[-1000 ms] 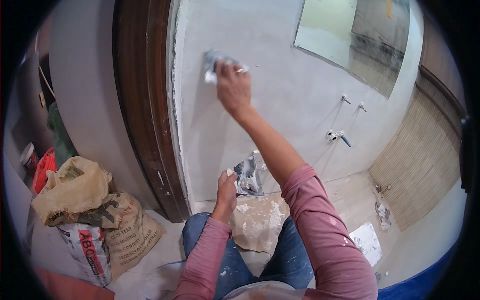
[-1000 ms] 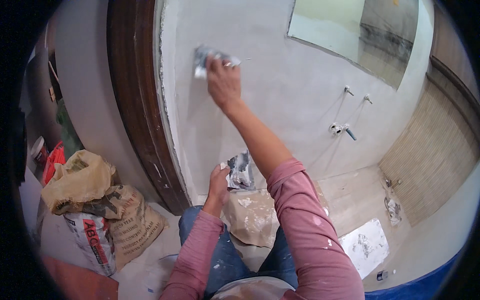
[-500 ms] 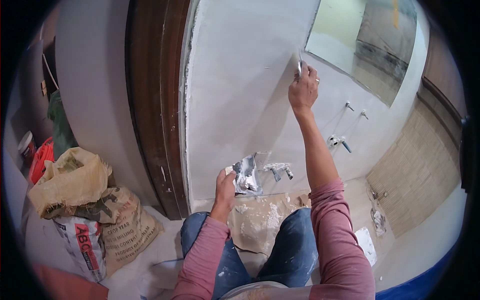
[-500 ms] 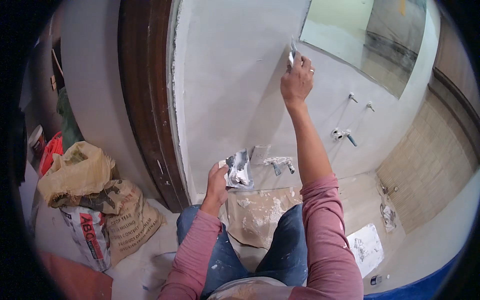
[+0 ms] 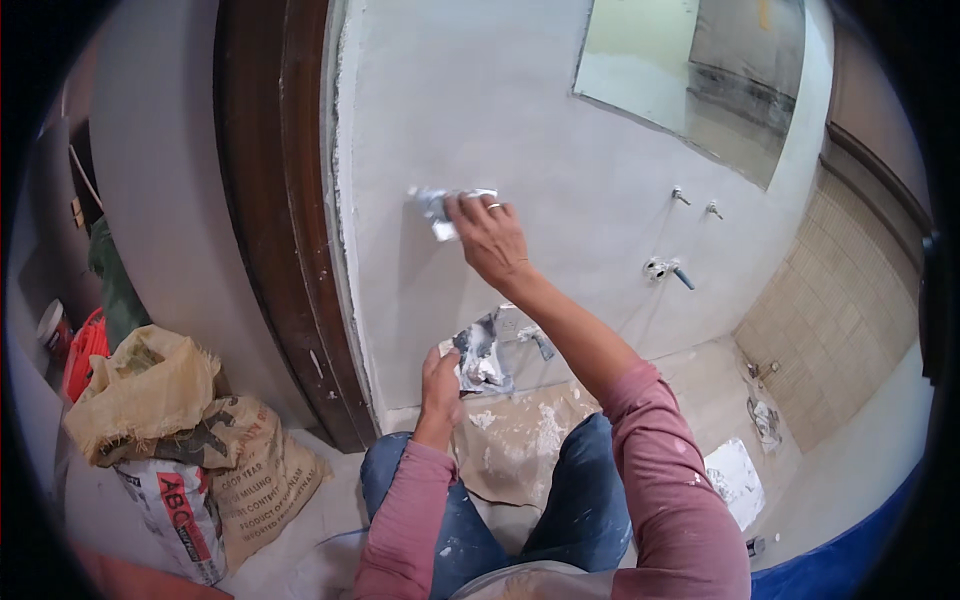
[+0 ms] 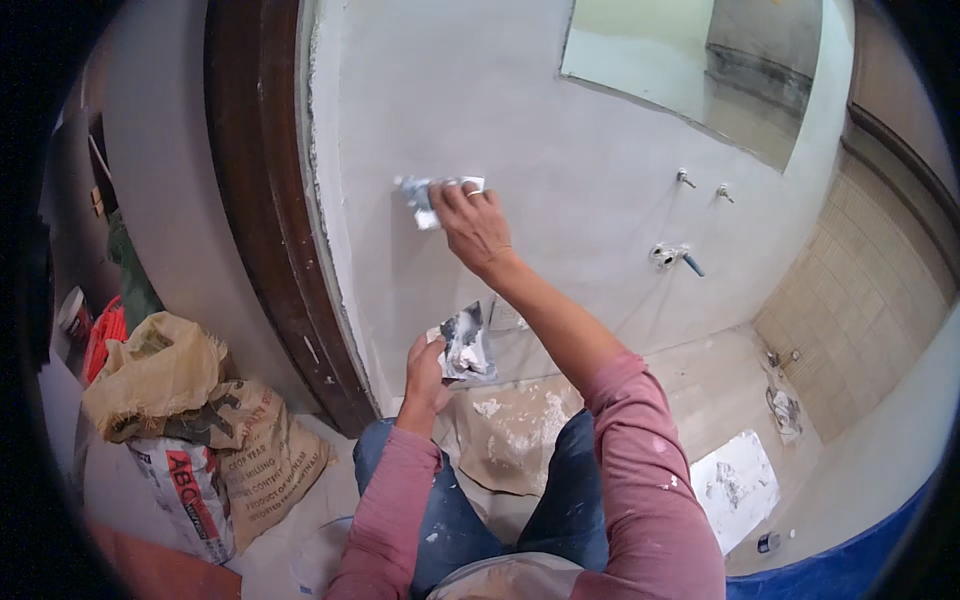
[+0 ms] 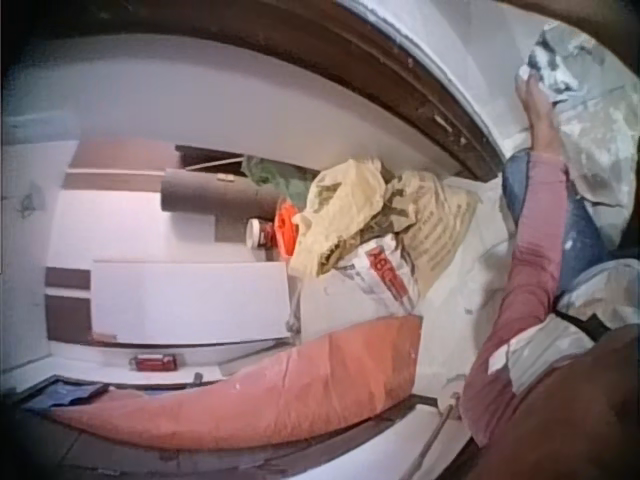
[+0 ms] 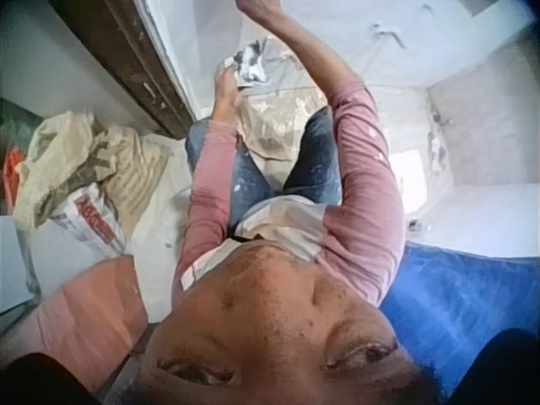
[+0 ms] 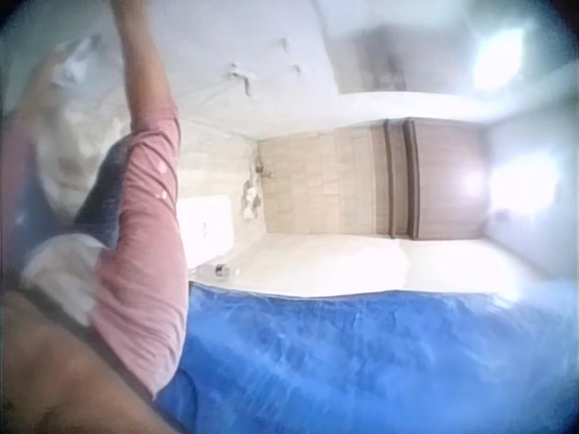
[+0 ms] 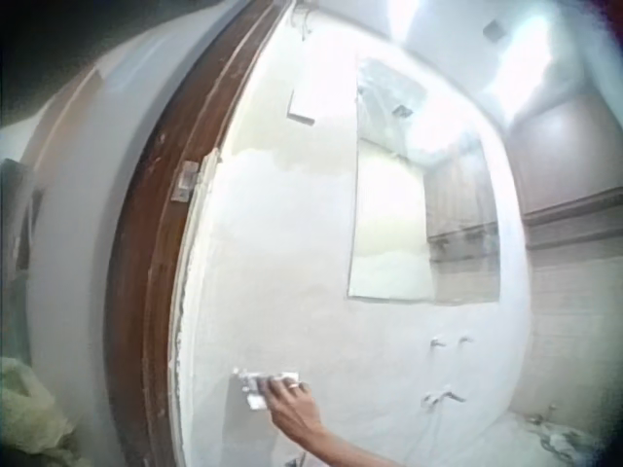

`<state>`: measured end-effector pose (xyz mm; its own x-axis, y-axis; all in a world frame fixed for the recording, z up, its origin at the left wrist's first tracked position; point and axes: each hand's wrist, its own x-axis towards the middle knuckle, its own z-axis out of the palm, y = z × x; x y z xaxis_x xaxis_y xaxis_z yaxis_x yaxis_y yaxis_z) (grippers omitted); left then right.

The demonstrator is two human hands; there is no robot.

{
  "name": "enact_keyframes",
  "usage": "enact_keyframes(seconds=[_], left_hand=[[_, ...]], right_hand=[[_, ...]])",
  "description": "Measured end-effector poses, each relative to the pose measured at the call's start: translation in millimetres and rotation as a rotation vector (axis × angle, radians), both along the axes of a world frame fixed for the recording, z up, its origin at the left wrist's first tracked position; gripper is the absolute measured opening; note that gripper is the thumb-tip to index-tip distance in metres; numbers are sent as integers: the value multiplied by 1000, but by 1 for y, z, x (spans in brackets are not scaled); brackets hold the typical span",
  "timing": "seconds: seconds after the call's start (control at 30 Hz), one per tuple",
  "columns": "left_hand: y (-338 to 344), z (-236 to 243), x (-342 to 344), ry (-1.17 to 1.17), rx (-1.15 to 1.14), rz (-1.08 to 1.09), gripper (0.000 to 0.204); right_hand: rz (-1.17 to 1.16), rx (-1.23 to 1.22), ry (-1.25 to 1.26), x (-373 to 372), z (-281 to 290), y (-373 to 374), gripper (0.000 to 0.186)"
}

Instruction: The person applies plaster to a wall by transferring the compound between two putty knives and smoothing it onto the wall surface.

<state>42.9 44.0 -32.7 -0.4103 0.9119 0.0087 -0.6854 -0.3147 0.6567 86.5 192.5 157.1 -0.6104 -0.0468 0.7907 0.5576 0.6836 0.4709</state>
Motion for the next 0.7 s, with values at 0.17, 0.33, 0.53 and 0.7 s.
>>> enact_keyframes(seconds=[0.17, 0.33, 0.53, 0.7], left_hand=[[-1, -4, -11, 47, -17, 13, 24], [-1, 0, -5, 50, -2, 2, 21], [-5, 11, 2, 46, -11, 0, 17], [-7, 12, -1, 26, 3, -2, 15]], right_hand=[[-109, 33, 391, 53, 61, 33, 62], [-181, 192, 404, 86, 102, 78, 68], [-236, 212, 360, 85, 112, 106, 75], [-201, 137, 323, 79, 85, 96, 75]])
